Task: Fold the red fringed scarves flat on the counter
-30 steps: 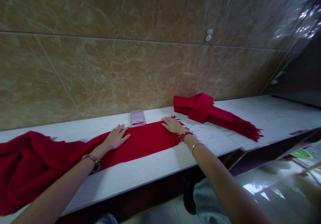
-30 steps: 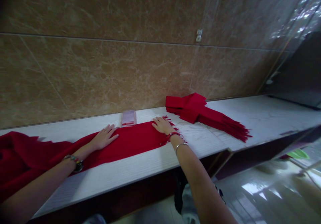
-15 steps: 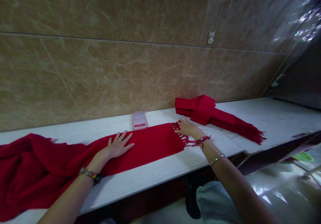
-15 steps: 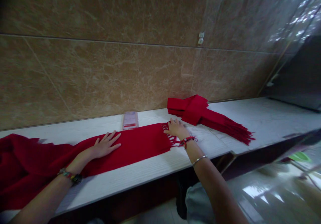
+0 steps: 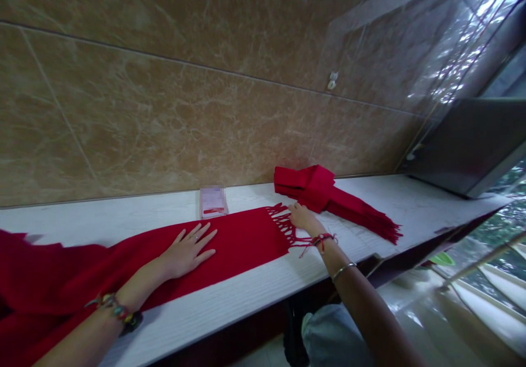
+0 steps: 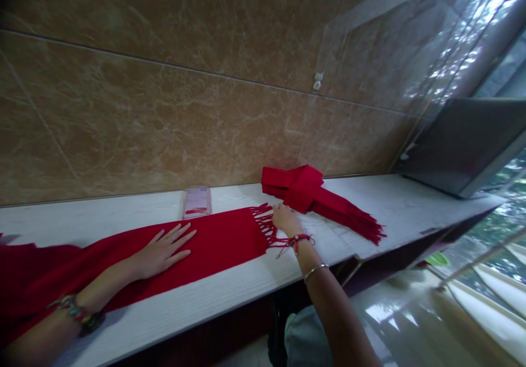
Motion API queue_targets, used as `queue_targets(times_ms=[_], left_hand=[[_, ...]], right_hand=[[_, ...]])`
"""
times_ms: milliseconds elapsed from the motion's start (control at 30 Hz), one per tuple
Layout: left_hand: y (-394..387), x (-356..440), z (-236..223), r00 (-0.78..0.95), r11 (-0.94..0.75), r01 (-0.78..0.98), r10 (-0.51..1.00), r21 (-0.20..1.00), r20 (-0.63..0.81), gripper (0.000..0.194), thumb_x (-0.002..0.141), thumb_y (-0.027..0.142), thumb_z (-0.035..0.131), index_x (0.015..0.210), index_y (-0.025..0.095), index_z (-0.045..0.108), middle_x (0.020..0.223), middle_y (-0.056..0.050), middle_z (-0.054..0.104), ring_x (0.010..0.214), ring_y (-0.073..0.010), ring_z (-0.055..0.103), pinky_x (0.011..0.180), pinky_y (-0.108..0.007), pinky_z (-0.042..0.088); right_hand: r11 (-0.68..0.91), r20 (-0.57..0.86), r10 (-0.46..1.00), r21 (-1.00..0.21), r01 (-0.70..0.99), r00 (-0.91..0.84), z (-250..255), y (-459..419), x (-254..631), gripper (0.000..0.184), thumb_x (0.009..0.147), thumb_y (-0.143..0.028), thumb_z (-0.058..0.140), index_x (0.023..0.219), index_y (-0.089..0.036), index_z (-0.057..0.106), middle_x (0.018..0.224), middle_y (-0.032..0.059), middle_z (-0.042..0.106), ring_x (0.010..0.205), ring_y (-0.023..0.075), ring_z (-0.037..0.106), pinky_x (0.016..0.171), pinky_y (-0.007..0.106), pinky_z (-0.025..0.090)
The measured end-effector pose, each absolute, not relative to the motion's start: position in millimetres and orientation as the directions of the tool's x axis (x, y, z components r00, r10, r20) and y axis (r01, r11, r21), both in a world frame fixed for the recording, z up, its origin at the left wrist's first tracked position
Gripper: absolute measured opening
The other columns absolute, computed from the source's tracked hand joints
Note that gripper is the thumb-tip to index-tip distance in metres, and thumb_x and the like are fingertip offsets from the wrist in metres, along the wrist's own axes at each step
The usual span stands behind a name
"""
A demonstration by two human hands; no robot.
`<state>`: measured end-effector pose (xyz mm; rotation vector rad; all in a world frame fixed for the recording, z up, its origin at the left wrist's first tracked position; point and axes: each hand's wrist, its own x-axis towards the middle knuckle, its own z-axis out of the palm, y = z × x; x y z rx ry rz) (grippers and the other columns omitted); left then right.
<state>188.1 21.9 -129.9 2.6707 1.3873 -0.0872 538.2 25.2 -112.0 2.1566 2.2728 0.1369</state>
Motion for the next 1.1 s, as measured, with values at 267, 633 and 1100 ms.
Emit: queue_targets(times_ms=[267, 633, 1100], left_hand=[[32.0, 216.1, -129.2, 0.721, -0.727, 0.681, 0.686, 0.083, 0.101, 0.051, 0.088, 0.047, 0.032, 0.133, 0.025, 0.035, 0.144, -0.006, 0.021, 0.132, -0.0224, 0.019, 0.106, -0.04, 0.018], [50.0, 266.0, -142.1, 0.73, -0.722, 0.671, 0.683, 0.167, 0.025, 0.055, 0.088, 0.05, 0.029, 0.136, 0.024, 0.029, 0.144, -0.005, 0.02, 0.133, -0.0217, 0.015, 0.106, -0.041, 0.014], [37.9, 265.9, -132.8, 0.687, -0.678, 0.725, 0.723, 0.12, -0.063, 0.057, 0.089, 0.051, 0.021, 0.138, 0.022, 0.023, 0.145, -0.004, 0.016, 0.133, -0.0235, 0.012, 0.106, -0.043, 0.013]], right_hand=[[0.154, 0.125, 0.982, -0.071, 0.986, -0.144, -94.9, 47.8, 503.0, 0.035, 0.087, -0.01, 0.034, 0.112, -0.017, 0.056, 0.113, 0.0066, 0.06, 0.103, 0.0149, 0.054, 0.088, 0.023, 0.039], [-0.061, 0.041, 0.997, -0.061, 0.996, 0.064, -106.4, 58.1, 556.7, 0.029, 0.086, -0.029, 0.05, 0.111, -0.015, 0.052, 0.112, 0.0086, 0.054, 0.095, 0.0194, 0.055, 0.08, 0.039, 0.047], [-0.034, 0.068, 0.997, -0.2, 0.979, 0.048, -107.2, 42.9, 529.4, 0.038, 0.072, 0.001, 0.037, 0.096, -0.009, 0.066, 0.096, 0.0159, 0.066, 0.091, 0.022, 0.061, 0.079, 0.03, 0.044]])
